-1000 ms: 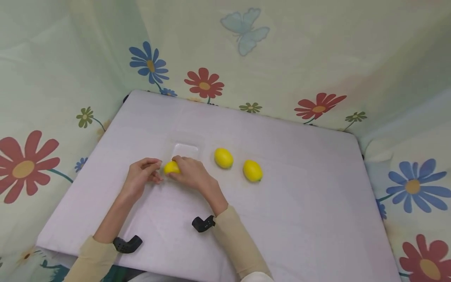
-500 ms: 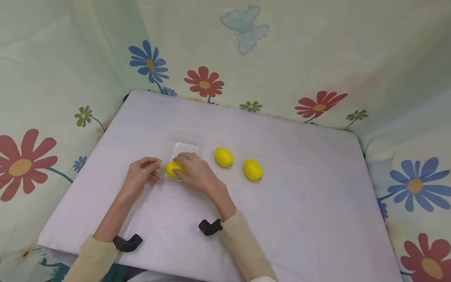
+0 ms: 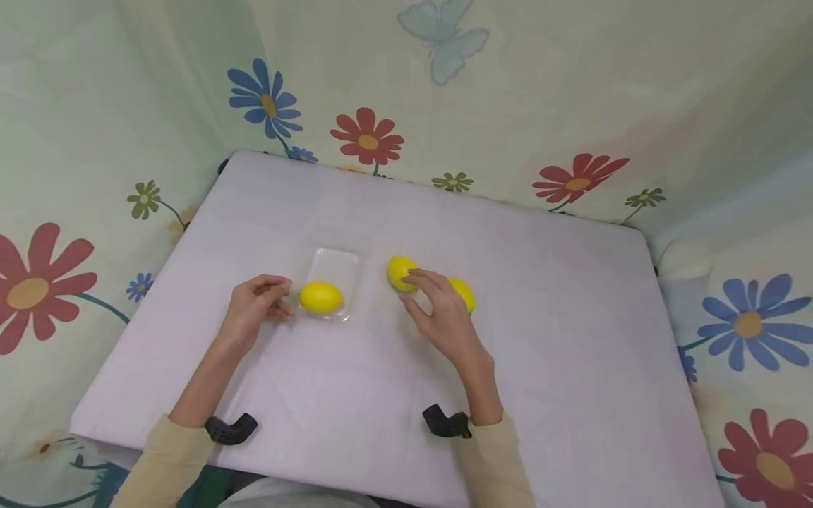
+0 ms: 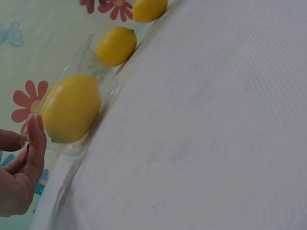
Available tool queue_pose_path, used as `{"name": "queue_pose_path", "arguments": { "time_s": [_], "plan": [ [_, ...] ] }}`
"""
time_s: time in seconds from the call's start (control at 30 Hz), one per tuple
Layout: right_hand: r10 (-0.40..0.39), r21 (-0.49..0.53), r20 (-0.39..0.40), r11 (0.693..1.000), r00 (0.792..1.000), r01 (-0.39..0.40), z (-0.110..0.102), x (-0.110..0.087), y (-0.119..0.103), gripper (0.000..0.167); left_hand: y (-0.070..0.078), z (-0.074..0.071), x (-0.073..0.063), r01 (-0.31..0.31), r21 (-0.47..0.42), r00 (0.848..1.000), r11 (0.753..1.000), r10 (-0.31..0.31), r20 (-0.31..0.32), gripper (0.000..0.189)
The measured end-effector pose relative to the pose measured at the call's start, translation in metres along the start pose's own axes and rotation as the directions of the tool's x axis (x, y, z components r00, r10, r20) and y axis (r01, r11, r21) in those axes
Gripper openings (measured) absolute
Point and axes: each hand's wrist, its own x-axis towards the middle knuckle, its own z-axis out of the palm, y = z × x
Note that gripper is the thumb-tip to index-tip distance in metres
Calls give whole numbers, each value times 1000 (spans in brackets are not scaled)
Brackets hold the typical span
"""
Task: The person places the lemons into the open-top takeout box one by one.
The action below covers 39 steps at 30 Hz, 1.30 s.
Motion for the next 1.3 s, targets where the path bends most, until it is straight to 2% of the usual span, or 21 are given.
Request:
{"name": "queue_pose_path", "arguments": {
  "time_s": [0.1,0.2,0.27,0.33,0.4,0.47,0.53,0.7,1.07,1.3],
  "plan": [
    [88,-42,-12,995,996,-89,-16,-8,18,35,3,0,0,-5,13,1000,1000,5,-5,35],
    [210,-104,14,973,978,-208,-29,-15,34,41,4,0,0,-4,15,1000,1000,4,0,36],
    [302,-134,65,947,951,-292,-34,-20,44,49,4,-1,-1,4,12,1000,1000,-4,7,37],
    [385,-146,136,919,913,-366,-35,-24,52,58,4,-1,-3,14,8,1000,1000,-15,11,38],
    [440,-142,192,897,877,-419,-32,-28,58,65,3,-3,-4,25,4,1000,1000,-25,14,38],
    [462,-127,215,887,860,-445,-29,-31,62,68,3,-4,-5,28,0,999,1000,-28,22,39],
    [459,-107,202,889,865,-446,-25,-34,65,67,2,-4,-4,25,-5,999,1000,-25,26,39],
    [422,-72,110,906,900,-416,-17,-38,68,61,1,-5,-3,21,-16,999,1000,-20,36,40],
    [417,-74,42,907,908,-414,-12,-39,70,60,0,-4,-2,34,-27,999,999,-33,32,38],
    [347,-70,-34,935,937,-348,-13,-44,64,58,-1,-5,-2,32,-40,999,999,-31,26,35]
  ]
}}
